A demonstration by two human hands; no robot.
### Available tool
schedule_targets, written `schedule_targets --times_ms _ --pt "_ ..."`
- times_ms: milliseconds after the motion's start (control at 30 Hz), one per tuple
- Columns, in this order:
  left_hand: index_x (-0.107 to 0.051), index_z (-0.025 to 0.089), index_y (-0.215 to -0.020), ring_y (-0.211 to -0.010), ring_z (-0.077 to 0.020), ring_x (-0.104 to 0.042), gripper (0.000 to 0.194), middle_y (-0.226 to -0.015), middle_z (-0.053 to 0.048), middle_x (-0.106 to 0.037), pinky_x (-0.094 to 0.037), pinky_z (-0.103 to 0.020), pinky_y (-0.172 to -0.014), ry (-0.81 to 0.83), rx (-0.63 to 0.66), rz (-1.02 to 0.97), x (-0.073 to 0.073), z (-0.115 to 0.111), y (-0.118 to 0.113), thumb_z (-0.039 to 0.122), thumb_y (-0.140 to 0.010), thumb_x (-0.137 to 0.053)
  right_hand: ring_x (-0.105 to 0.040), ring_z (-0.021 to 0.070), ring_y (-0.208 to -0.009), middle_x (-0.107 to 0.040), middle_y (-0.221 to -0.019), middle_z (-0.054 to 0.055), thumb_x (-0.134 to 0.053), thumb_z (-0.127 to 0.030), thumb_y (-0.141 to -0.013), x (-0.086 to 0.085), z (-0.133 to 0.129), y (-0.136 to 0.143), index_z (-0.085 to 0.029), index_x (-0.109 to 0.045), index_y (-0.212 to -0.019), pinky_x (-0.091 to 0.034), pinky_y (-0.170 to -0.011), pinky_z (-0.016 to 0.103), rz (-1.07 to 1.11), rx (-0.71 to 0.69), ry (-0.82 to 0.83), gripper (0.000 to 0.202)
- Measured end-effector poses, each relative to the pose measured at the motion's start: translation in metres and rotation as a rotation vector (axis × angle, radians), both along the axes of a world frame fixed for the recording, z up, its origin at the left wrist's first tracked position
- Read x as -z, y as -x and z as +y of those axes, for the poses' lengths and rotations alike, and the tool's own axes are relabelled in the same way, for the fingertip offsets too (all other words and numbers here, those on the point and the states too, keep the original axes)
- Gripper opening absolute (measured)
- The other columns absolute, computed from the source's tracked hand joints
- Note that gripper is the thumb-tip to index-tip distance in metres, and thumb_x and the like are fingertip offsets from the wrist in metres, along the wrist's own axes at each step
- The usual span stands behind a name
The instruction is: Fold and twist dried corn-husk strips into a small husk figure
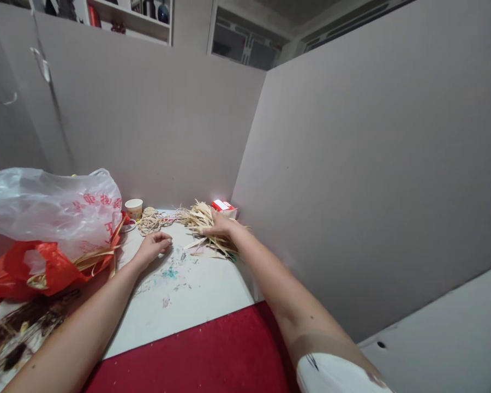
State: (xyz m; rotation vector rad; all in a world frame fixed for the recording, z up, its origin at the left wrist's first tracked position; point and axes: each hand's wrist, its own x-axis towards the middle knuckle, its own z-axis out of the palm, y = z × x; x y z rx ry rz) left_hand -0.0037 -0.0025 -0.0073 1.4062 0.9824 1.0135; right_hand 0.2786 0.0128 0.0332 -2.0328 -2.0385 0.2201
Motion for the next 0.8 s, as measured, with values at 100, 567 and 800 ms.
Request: schedule_targets --times_ms 100,567,800 --pt "-0.069 0.014 -0.077 -0.066 -0.0142 -0.057 0.032 -0.073 -0.005 -0.067 -0.044 -0.026 -0.063 -0.003 0.008 0.036 0.001 0.002 -0.002 0.036 -0.056 -0.079 -0.042 0.034 -0.134 -0.037 -0.151 0.023 -0.078 -0.053 -0.062 0.005 0.008 -0.006 -0.014 -0.015 -0.155 -0.035 -0.107 0.039 0.026 -0.009 0.072 0.118" --pt "-0.071 0.017 -0.079 -0.068 -0.0152 -0.059 0.031 -0.077 -0.006 -0.068 -0.045 -0.027 -0.065 0.016 0.006 0.096 0.002 0.006 -0.005 0.037 -0.058 -0.081 -0.062 0.0321 -0.109 -0.066 -0.121 0.016 -0.061 -0.025 -0.079 -0.004 0.02 -0.039 -0.025 -0.034 -0.148 -0.046 -0.088 0.038 -0.179 0.08 -0.138 0.075" --pt "-0.07 0.016 -0.079 -0.065 -0.0138 -0.057 0.028 -0.076 -0.005 -0.067 -0.045 -0.027 -0.065 -0.002 0.043 0.091 0.004 0.007 -0.005 0.035 -0.062 -0.079 -0.056 0.0326 -0.12 -0.055 -0.138 0.016 -0.072 -0.044 -0.071 -0.018 0.015 -0.036 -0.023 -0.018 -0.155 -0.044 -0.096 0.039 -0.113 0.019 0.098 0.102"
